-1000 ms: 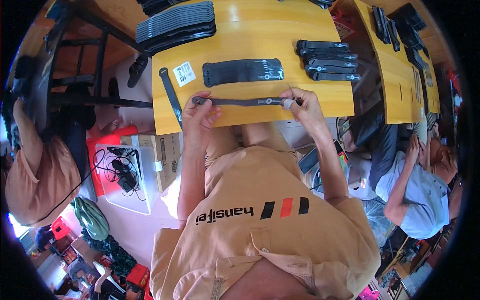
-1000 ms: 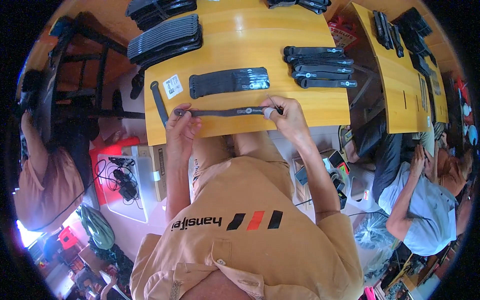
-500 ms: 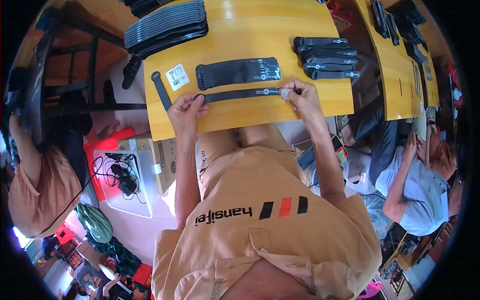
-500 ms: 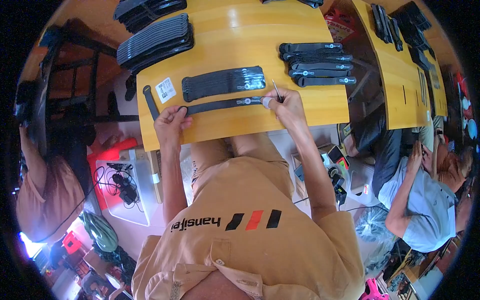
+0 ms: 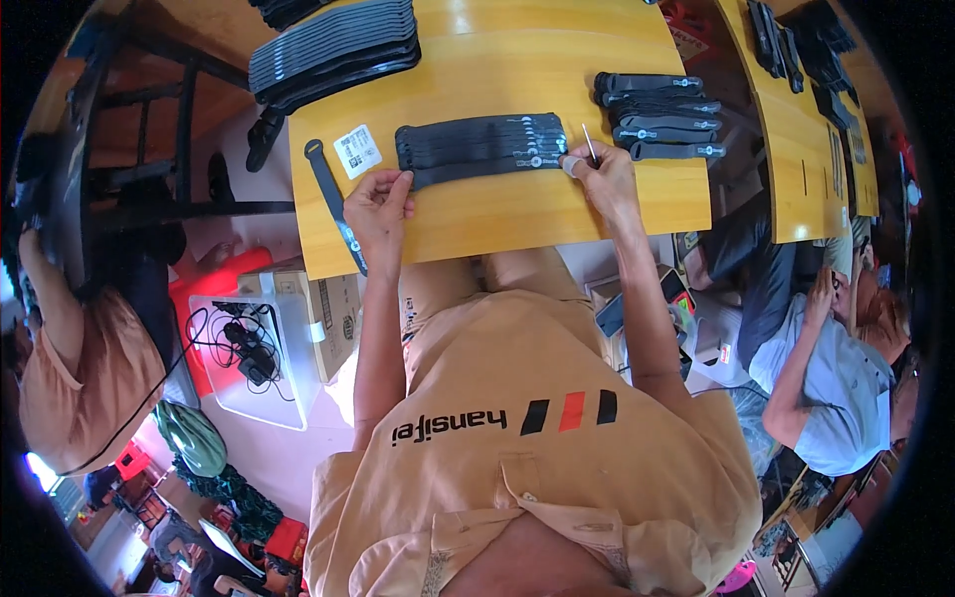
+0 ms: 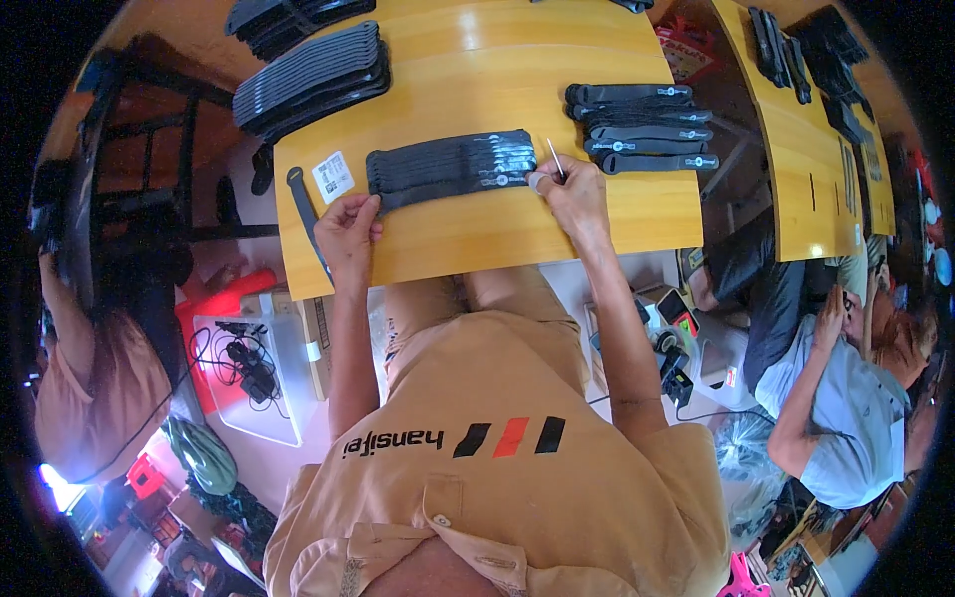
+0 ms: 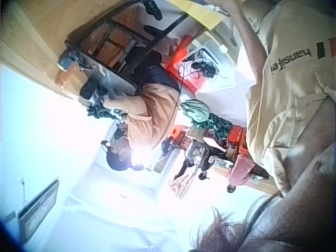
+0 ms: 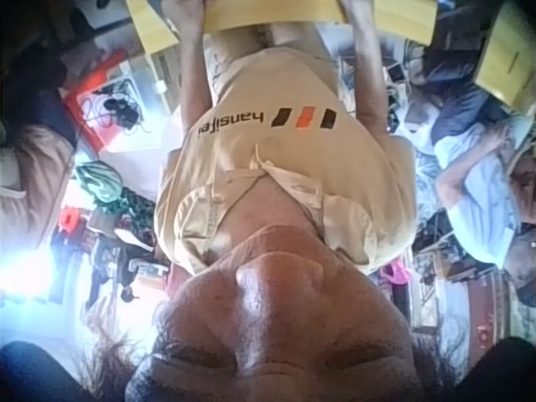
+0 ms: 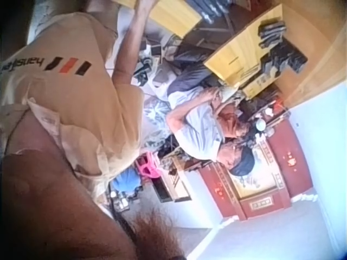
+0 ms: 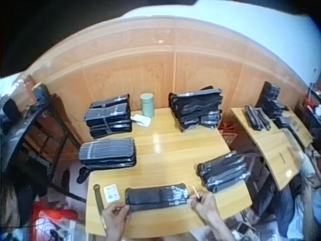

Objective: The recorder uses a small punch tool to clear pre-cut holes or openings in flexible black textile strips at a manufacturing workbench.

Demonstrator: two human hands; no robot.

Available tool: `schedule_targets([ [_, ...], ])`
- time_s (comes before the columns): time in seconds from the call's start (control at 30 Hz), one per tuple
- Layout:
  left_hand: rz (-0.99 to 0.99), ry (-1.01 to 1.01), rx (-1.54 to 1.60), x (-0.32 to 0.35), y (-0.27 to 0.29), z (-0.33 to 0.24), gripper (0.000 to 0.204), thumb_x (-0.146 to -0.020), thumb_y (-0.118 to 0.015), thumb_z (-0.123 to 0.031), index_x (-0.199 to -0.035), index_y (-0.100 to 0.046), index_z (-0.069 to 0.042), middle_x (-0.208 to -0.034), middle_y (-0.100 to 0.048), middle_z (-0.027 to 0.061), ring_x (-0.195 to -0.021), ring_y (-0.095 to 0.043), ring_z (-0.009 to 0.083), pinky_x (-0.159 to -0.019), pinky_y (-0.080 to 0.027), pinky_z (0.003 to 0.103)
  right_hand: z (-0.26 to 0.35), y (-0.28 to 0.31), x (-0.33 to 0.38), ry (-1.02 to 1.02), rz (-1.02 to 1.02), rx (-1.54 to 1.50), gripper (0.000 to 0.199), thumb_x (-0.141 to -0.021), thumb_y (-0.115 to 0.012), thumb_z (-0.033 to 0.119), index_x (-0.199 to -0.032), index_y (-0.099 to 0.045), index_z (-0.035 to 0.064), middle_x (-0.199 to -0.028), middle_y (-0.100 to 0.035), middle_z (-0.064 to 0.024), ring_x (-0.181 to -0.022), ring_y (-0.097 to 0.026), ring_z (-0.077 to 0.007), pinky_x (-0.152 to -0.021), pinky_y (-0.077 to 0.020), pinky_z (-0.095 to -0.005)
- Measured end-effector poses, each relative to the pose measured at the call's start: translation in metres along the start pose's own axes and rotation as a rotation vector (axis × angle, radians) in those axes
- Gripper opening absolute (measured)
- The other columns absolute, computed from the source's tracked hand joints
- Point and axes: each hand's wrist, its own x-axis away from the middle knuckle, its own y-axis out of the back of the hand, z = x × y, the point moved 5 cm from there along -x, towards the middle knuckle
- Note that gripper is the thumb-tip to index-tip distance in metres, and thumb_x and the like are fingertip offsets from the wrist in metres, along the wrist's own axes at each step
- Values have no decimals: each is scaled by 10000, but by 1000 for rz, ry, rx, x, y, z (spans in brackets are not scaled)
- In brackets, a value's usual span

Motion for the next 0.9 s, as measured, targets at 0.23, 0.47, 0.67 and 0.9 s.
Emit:
schedule_targets([
  [0.23, -48, -5, -34, -3, -3, 0, 112, -789, -661, -59, -816, -603, 33, -639, -586, 52, -458, -507, 72, -400, -400, 198, -1, 2, -1, -9, -16, 21, 88, -717, -679, 65, -699, -619, 2, -571, -494, 38, -511, -392, -37, -457, -286, -213],
  [0.47, -75, 7, -84, -2, -6, -6, 107, -793, -656, -53, -803, -590, 30, -641, -574, 47, -442, -499, 72, -378, -386, 202, 2, 0, -1, 8, 4, -14, 78, -720, -660, 65, -746, -636, -5, -570, -496, 38, -507, -395, -45, -462, -311, -223],
  [0.67, -92, 13, -100, -3, -7, -6, 102, -791, -660, -43, -797, -579, 20, -631, -561, 37, -428, -487, 68, -365, -372, 201, 2, 2, -1, 26, -5, 5, 77, -728, -636, 73, -742, -628, -2, -559, -504, 30, -502, -408, -46, -456, -312, -223],
  [0.9, -79, 3, -74, -4, -7, -5, 114, -789, -663, -47, -778, -566, 13, -619, -559, 37, -421, -484, 68, -362, -373, 197, 1, 1, -3, 45, -37, 39, 80, -728, -631, 75, -721, -619, -3, -550, -508, 18, -499, -425, -50, -457, -318, -224],
])
